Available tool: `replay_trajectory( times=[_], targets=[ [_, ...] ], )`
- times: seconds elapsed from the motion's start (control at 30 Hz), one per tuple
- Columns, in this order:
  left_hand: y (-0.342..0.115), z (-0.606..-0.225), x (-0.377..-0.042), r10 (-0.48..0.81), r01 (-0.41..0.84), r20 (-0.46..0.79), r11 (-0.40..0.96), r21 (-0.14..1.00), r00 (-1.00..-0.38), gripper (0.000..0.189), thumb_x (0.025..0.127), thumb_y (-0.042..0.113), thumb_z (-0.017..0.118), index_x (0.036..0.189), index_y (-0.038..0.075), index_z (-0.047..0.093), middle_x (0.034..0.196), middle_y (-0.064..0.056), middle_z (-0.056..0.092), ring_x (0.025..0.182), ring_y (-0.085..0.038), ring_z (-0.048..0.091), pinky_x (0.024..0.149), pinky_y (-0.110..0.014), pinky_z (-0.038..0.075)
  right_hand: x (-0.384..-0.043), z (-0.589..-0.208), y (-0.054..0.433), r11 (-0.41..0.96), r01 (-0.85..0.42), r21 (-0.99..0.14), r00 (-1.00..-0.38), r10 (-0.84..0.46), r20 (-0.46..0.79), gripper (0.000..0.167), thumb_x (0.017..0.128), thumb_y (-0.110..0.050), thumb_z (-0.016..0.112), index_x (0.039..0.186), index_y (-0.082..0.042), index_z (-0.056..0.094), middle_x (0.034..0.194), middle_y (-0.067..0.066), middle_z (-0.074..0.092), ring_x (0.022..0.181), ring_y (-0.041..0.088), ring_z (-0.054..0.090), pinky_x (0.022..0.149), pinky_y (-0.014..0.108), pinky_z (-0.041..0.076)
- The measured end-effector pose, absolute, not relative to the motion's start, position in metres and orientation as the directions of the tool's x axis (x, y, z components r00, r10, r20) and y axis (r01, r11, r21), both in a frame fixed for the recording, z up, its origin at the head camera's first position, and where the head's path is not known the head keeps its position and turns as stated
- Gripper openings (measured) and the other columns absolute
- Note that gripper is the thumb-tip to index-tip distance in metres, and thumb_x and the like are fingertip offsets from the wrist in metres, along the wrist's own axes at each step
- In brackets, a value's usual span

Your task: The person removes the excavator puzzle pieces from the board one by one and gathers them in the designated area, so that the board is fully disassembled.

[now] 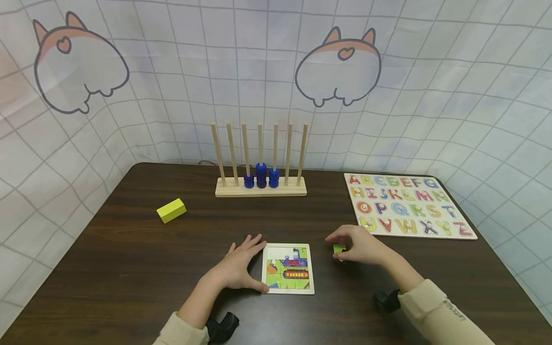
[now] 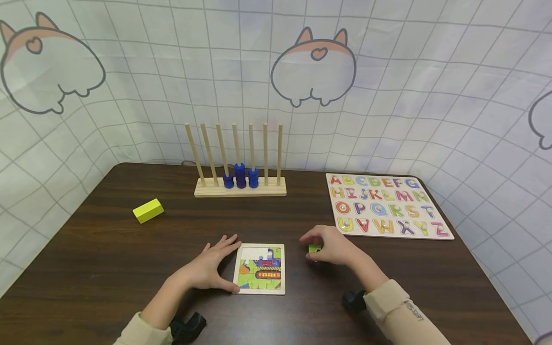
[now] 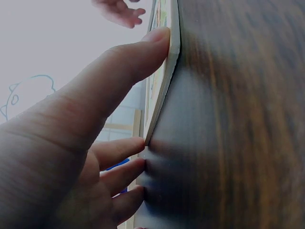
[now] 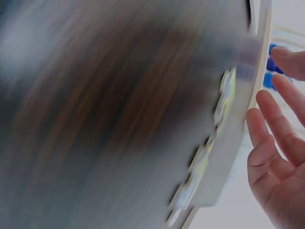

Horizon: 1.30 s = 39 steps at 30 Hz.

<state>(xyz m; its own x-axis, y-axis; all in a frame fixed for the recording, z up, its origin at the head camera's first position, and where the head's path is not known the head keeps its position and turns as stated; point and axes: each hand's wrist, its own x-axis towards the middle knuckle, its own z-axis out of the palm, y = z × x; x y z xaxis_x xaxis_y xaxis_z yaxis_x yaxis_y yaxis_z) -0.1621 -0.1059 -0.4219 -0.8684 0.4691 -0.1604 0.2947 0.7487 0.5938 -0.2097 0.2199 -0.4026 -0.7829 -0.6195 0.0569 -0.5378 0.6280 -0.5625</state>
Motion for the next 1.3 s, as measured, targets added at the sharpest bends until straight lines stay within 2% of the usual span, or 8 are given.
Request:
replay_trajectory(
  times=[0.2,0.57,0.9,1.3],
  targets=[
    [-0.107,-0.423,-0.162,0.465,0.291,-0.157,0.747,0.598,-0.871,0.101,0.060,0.045,0.083,0.142,0.008,0.035,0.150,-0.010,0.021,0.138,-0.031,0.011,0.104,-0.060,0.005,-0.210,-0.401,0.198,0.608,-0.559,-0.563,-0.749,-0.661,0.030,0.033,0.073,-0.016,0.076,0.103,-0.006,0.068,0.096,0.004,0.063,0.084,0.020,0.057,0.074,0.035,0.048],
    [-0.107,-0.424,-0.162,0.457,0.281,-0.158,0.747,0.602,-0.876,0.102,0.059,0.043,0.084,0.141,0.008,0.035,0.149,-0.010,0.022,0.138,-0.030,0.011,0.104,-0.060,0.005,-0.210,-0.401,0.169,0.559,-0.573,-0.599,-0.693,-0.721,-0.010,0.037,0.072,-0.014,0.077,0.107,-0.006,0.067,0.102,0.005,0.061,0.088,0.023,0.056,0.078,0.037,0.047],
    [-0.107,-0.426,-0.163,0.460,0.289,-0.154,0.748,0.598,-0.874,0.102,0.059,0.044,0.083,0.141,0.008,0.035,0.149,-0.010,0.022,0.138,-0.031,0.012,0.104,-0.061,0.006,-0.213,-0.402,0.150,0.600,-0.558,-0.573,-0.692,-0.717,-0.077,0.041,0.071,-0.020,0.078,0.109,-0.012,0.067,0.104,0.003,0.058,0.089,0.020,0.051,0.079,0.037,0.044],
    [-0.107,-0.427,-0.164,0.466,0.295,-0.152,0.746,0.597,-0.872,0.102,0.059,0.045,0.083,0.141,0.008,0.035,0.149,-0.010,0.022,0.138,-0.030,0.011,0.104,-0.061,0.005,-0.214,-0.402,0.142,0.625,-0.572,-0.531,-0.673,-0.728,-0.132,0.026,0.070,-0.019,0.079,0.094,-0.016,0.072,0.100,0.000,0.051,0.095,0.019,0.046,0.083,0.039,0.041]
  ],
)
